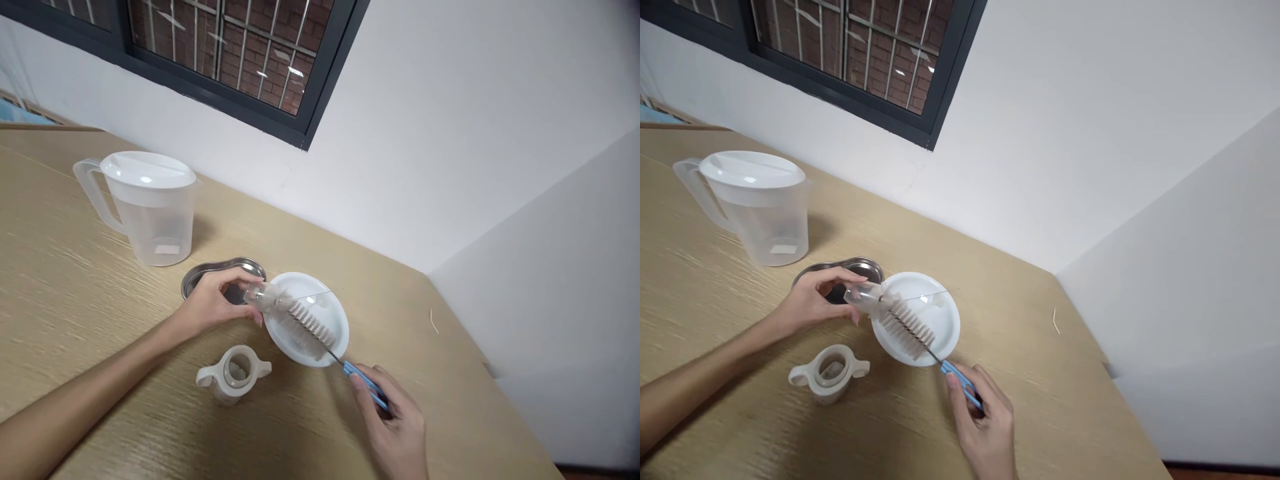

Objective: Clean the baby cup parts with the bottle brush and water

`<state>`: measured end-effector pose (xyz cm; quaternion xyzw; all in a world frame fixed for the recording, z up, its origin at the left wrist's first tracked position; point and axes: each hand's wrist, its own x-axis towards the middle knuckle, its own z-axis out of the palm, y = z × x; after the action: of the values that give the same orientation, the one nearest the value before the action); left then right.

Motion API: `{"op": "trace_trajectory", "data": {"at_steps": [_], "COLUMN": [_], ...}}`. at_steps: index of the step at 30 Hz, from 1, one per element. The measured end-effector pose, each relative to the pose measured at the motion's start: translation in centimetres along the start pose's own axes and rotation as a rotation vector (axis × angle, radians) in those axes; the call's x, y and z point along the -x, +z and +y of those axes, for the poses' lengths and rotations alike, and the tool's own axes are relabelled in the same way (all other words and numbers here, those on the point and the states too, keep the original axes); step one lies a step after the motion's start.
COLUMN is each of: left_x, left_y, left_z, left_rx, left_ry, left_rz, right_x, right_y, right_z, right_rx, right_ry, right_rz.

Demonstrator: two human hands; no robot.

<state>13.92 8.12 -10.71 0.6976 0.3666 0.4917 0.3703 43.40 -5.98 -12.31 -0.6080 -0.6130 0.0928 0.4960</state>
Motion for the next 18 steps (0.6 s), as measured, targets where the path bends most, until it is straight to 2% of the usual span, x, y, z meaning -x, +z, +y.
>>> {"op": "trace_trajectory", "data": {"at_steps": [4,11,14,18], "left_x": [0.1,0.3,0.3,0.3], "left_y": [0.0,0.1,0.2,0.2], "left_z": [0.2,-0.6,-0.7,-0.6], "left_rx": [-0.089,-0.143,-0.127,-0.106], "left_ry": [0.036,0.096,0.107,0.106], "left_rz": [-0.003,-0.053,-0.057,-0.067], "right_x": [0.0,0.1,0.4,0.6], "right_y": [-0.2,-1.3,-1.1,-0.6], "right_z": [0.3,2.7,2.2,1.1], "right_rx": [0.019,0.048,0.019,-0.052], "right_ry": [-0.035,-0.123,-0.051,0.096], "right_rz": [-0.034,-0.149,-0.148,-0.08]}}
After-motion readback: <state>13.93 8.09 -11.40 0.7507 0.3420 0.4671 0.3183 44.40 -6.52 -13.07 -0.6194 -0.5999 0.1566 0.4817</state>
